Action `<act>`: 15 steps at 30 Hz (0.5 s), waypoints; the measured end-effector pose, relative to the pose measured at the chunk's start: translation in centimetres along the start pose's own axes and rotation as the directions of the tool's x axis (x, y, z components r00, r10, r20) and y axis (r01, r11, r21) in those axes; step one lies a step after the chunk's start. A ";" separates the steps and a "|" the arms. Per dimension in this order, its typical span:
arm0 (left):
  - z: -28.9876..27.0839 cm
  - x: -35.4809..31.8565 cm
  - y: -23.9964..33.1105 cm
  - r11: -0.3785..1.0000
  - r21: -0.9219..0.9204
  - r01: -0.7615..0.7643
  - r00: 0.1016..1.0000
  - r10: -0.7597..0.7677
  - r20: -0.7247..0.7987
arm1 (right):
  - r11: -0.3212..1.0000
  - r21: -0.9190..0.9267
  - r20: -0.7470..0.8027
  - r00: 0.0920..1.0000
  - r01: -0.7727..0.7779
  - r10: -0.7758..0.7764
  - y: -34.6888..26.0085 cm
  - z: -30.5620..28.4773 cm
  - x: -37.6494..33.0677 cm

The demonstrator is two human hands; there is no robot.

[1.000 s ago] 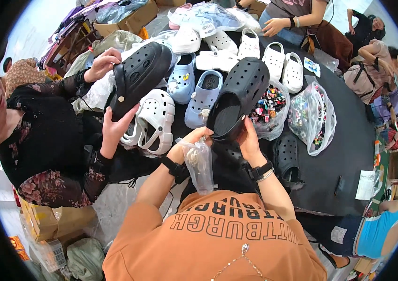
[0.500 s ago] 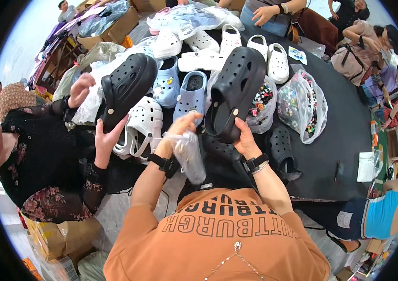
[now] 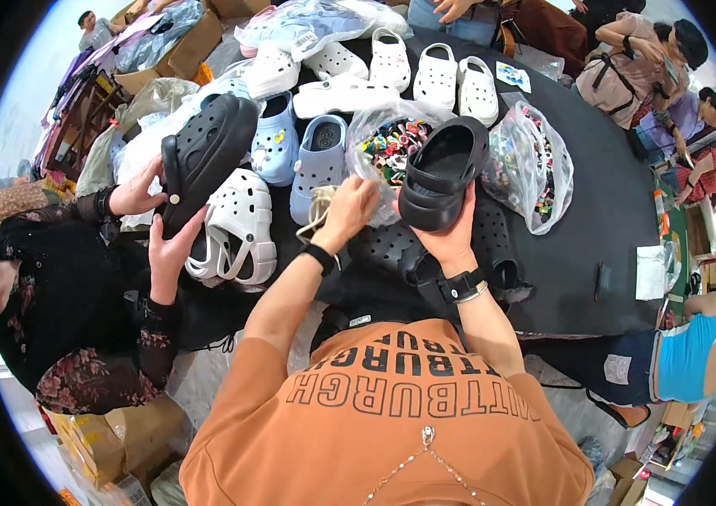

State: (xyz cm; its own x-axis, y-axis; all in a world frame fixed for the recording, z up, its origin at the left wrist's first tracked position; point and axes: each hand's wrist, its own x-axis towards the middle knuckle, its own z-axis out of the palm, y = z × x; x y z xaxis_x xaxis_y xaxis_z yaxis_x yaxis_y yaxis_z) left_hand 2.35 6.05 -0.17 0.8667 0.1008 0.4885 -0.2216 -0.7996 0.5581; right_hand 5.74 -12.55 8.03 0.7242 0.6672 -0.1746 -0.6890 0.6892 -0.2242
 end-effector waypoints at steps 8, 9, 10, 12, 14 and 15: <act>-3.6 -0.5 1.4 0.993 0.112 -0.024 0.988 0.007 0.155 | 0.994 0.107 0.018 1.000 -0.028 0.026 0.3 0.1 -0.1; -4.1 0.0 2.0 0.993 0.115 -0.022 0.988 0.004 0.153 | 0.995 0.097 -0.002 1.000 -0.023 0.023 0.4 0.0 -0.1; -4.4 0.4 2.5 0.994 0.019 0.109 0.986 -0.111 0.125 | 0.995 0.098 -0.001 1.000 -0.028 0.029 0.6 0.1 -0.1; -4.6 0.7 3.0 0.895 -0.289 0.341 0.940 -0.319 0.122 | 0.999 0.027 0.011 1.000 -0.018 0.018 1.0 0.2 -0.3; -5.8 1.2 4.9 0.767 -0.465 0.441 0.898 -0.377 0.229 | 1.000 -0.014 0.043 0.999 -0.026 0.027 1.1 -0.2 -0.4; -6.3 1.4 5.8 0.595 -0.605 0.530 0.847 -0.402 0.347 | 0.998 -0.055 0.074 0.997 -0.031 0.035 1.1 -0.4 -0.5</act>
State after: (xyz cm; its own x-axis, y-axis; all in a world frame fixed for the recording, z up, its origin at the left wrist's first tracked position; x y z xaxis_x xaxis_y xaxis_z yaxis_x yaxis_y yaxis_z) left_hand -0.51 5.26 7.95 0.9785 0.2019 -0.0429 0.0570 -0.0644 0.9963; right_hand 4.66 -12.27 7.46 0.6957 0.7098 -0.1103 -0.7082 0.6519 -0.2712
